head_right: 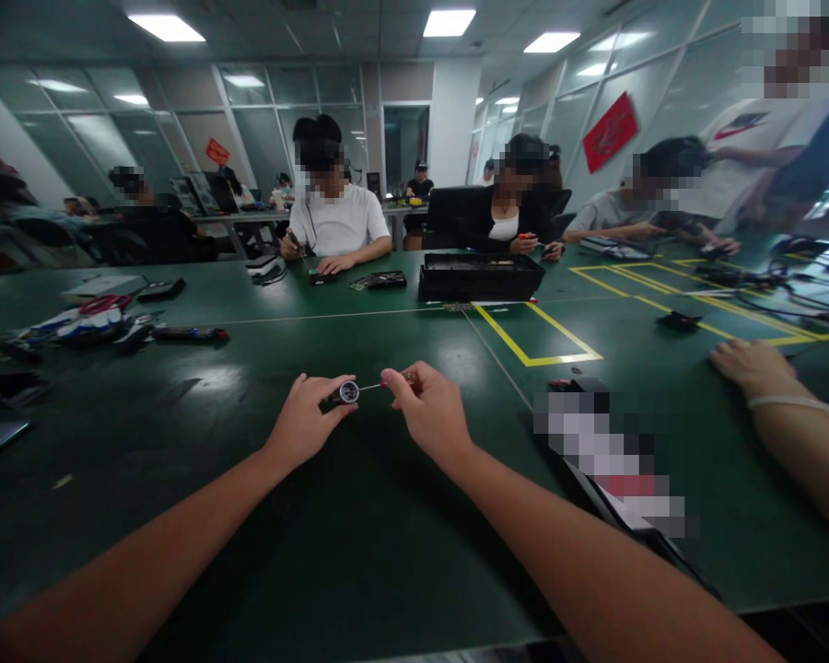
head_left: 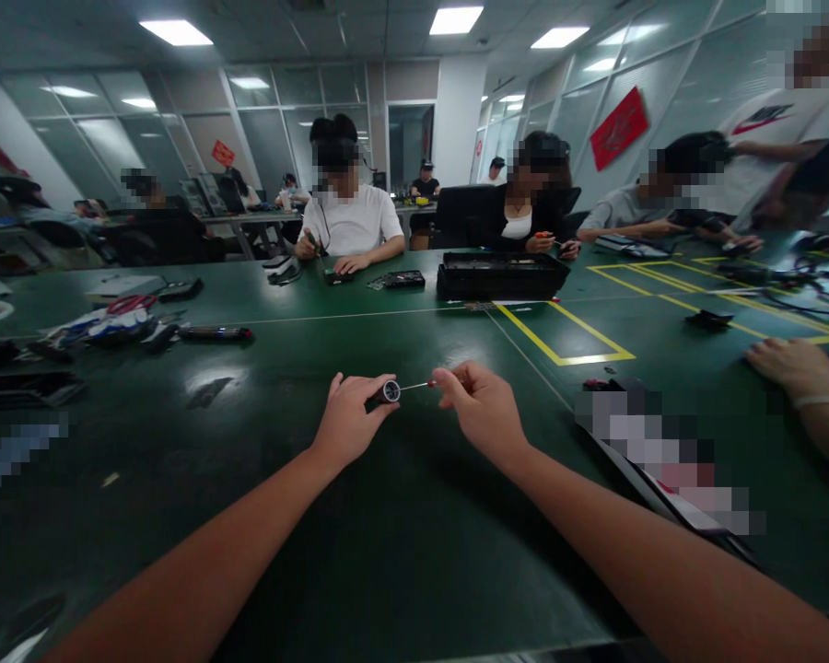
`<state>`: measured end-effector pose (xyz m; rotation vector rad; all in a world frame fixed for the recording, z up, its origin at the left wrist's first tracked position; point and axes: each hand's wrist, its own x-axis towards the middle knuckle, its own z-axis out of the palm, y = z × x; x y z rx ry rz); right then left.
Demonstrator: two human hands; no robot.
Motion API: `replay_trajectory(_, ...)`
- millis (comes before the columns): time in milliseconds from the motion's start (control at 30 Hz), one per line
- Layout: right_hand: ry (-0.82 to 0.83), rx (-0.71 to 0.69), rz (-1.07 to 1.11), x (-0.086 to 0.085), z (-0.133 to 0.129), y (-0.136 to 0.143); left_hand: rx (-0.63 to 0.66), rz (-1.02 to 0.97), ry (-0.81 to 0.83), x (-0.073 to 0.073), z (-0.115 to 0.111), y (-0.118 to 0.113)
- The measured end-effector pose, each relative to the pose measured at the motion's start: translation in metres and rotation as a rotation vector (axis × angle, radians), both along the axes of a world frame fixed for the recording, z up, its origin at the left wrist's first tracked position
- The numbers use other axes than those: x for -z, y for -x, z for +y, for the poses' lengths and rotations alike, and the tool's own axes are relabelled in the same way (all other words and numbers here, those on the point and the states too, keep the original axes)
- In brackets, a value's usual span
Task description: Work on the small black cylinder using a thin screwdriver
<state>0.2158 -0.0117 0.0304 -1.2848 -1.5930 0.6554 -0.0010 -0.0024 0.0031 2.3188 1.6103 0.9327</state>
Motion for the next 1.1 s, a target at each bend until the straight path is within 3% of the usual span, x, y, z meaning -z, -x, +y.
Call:
replay_trajectory(167, -0.070, 0.079, -0.151, -0.003, 0.000, -0.002, 0.045, 0.031, -0.028, 0.002, -0.002, 0.002)
replay_trajectory(433, -0.115, -0.194, -0.015, -0.003, -0.002, -0.001, 0.027, 0.034, 0.007, 0.001, -0.001, 0.000)
replay_trajectory(667, -0.109, -0.096, -0.056, 0.001, -0.006, 0.001, 0.033, 0.013, -0.003, 0.003, 0.000, -0.001)
replay_trajectory(833, -0.032, -0.121, 0.293, 0.009, 0.000, 0.006, 0.021, 0.014, -0.030, -0.002, -0.003, -0.001)
replay_trajectory(967, 0.208, -0.107, 0.710, 0.014, 0.014, 0.003, 0.014, 0.083, -0.105, -0.007, -0.003, -0.001)
replay_trajectory(1100, 0.240, -0.011, 0.756, 0.018, 0.022, -0.001, 0.014, 0.099, -0.011, -0.005, 0.000, -0.001)
